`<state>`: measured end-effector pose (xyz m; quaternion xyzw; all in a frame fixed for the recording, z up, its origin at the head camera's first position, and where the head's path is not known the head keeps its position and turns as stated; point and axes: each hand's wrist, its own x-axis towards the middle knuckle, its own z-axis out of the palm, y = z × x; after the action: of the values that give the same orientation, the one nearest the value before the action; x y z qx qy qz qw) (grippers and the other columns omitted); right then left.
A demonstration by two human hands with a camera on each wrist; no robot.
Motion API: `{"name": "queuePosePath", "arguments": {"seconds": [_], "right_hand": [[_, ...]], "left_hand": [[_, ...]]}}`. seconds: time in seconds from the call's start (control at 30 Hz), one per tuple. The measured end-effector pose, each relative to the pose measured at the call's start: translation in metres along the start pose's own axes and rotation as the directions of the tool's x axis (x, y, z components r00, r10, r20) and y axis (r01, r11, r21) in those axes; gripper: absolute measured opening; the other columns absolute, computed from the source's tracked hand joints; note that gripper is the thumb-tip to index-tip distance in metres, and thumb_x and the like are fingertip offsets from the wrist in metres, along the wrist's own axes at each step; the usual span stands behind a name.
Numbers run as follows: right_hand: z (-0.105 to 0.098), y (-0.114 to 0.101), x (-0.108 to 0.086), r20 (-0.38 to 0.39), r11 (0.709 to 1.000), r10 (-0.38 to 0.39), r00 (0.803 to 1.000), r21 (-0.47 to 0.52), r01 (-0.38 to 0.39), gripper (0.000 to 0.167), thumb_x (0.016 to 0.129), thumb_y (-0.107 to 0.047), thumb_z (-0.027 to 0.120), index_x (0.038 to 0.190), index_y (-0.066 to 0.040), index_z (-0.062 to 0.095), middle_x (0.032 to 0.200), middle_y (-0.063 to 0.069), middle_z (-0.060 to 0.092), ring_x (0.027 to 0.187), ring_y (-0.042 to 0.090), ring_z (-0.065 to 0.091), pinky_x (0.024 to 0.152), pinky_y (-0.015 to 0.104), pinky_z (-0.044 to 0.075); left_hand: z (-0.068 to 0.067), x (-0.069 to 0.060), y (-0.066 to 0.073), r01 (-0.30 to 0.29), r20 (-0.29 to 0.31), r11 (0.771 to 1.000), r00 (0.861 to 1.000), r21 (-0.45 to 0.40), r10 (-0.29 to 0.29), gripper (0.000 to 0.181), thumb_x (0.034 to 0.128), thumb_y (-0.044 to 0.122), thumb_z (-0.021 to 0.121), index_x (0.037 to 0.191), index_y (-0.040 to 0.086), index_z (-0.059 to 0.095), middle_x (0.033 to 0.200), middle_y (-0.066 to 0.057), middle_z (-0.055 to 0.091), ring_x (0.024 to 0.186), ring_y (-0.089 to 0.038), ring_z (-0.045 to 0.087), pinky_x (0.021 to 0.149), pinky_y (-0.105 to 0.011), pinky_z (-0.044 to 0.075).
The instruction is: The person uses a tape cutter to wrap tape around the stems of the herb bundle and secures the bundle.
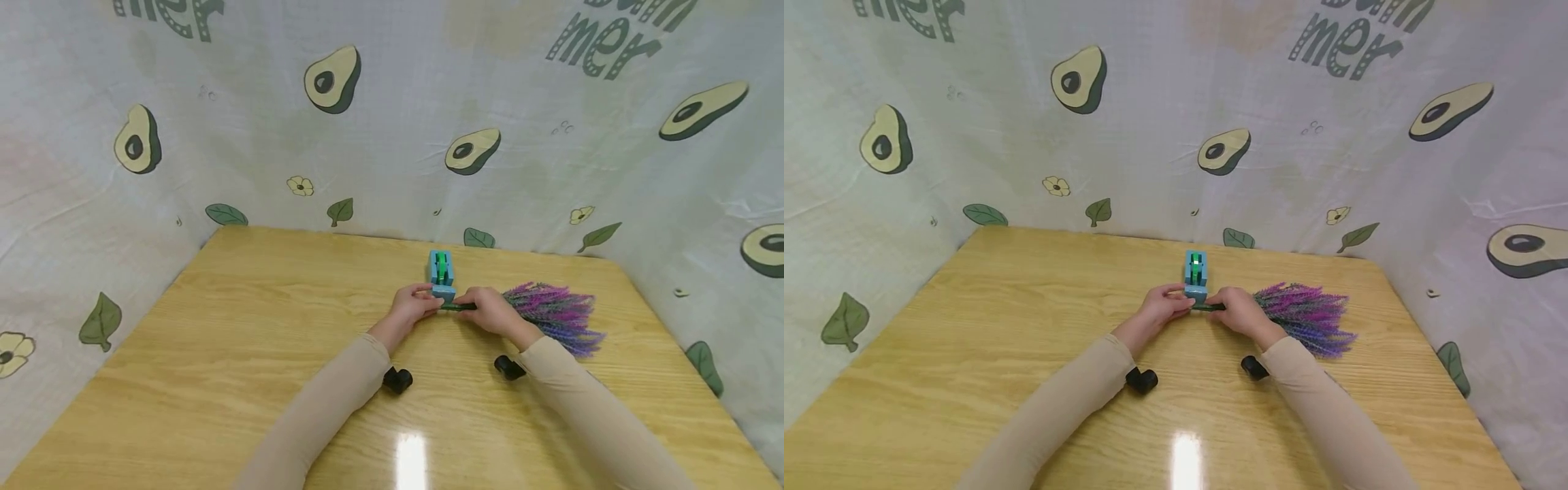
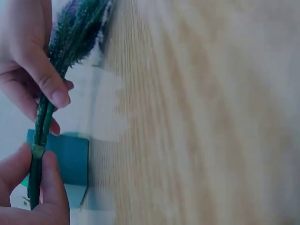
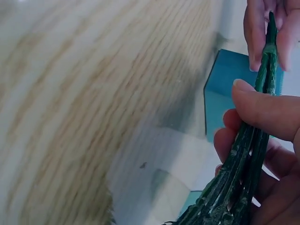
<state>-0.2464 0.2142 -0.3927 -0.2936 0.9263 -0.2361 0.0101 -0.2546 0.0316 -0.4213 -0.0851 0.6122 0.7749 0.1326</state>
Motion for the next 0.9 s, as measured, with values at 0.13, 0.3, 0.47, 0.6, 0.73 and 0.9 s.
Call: {"name": "queuePosePath", "arguments": {"seconds": [0.13,0.3,0.47,0.6,0.73,0.9], "right_hand": [[-0.003,-0.006,-0.005,0.012,1.0,0.005,1.0,0.022,-0.006,0.02,0.081,-0.003,0.07,0.101,0.001,0.072,0.081,0.007,0.064,0.068,0.013,0.056,0.059,0.029,0.047],[-0.007,-0.016,-0.014,-0.004,1.0,0.012,1.0,0.018,-0.012,0.018,0.081,-0.001,0.07,0.099,0.0,0.072,0.078,0.004,0.063,0.065,0.01,0.054,0.055,0.027,0.043],[-0.009,-0.026,-0.02,0.004,1.0,-0.016,1.0,0.015,0.016,0.02,0.082,-0.001,0.069,0.102,0.0,0.072,0.077,0.001,0.061,0.063,0.008,0.051,0.053,0.025,0.042],[-0.009,-0.035,-0.022,0.023,1.0,-0.028,0.999,-0.003,0.028,0.022,0.082,-0.002,0.069,0.104,0.0,0.071,0.077,-0.001,0.06,0.061,0.006,0.049,0.051,0.024,0.04],[-0.009,-0.038,-0.023,0.02,0.999,-0.024,1.0,-0.03,0.024,0.022,0.081,-0.001,0.07,0.103,-0.001,0.071,0.076,-0.001,0.06,0.06,0.006,0.048,0.051,0.024,0.04],[-0.008,-0.037,-0.023,0.013,0.998,-0.025,1.0,-0.054,0.026,0.02,0.08,0.0,0.07,0.101,-0.002,0.072,0.076,0.001,0.06,0.06,0.007,0.049,0.051,0.024,0.04]], "left_hand": [[-0.008,-0.01,0.001,-0.002,0.025,0.998,1.0,0.056,0.001,0.046,0.0772,-0.001,0.074,0.117,0.001,0.052,0.094,-0.011,0.055,0.076,-0.017,0.059,0.074,-0.029,0.054],[-0.02,-0.026,0.005,-0.067,0.142,0.956,0.989,0.287,0.026,0.03,0.0768,0.009,0.078,0.104,0.007,0.067,0.103,-0.009,0.054,0.085,-0.019,0.052,0.074,-0.029,0.052],[-0.022,-0.033,0.005,-0.146,0.238,0.913,0.97,0.38,0.056,0.024,0.0804,0.013,0.075,0.104,0.012,0.071,0.11,-0.004,0.057,0.093,-0.017,0.052,0.076,-0.027,0.05],[-0.021,-0.034,0.004,-0.154,0.226,0.893,0.972,0.424,0.06,0.02,0.0809,0.016,0.074,0.101,0.014,0.074,0.109,-0.002,0.059,0.097,-0.016,0.051,0.076,-0.026,0.048],[-0.02,-0.035,0.002,-0.117,0.194,0.9,0.98,0.421,0.037,0.019,0.0803,0.016,0.075,0.099,0.01,0.074,0.108,-0.004,0.061,0.097,-0.015,0.055,0.077,-0.026,0.05],[-0.02,-0.037,0.002,-0.055,0.204,0.933,0.979,0.355,-0.02,0.019,0.0803,0.011,0.074,0.095,0.001,0.072,0.092,-0.009,0.065,0.081,-0.017,0.066,0.072,-0.027,0.054]]}}
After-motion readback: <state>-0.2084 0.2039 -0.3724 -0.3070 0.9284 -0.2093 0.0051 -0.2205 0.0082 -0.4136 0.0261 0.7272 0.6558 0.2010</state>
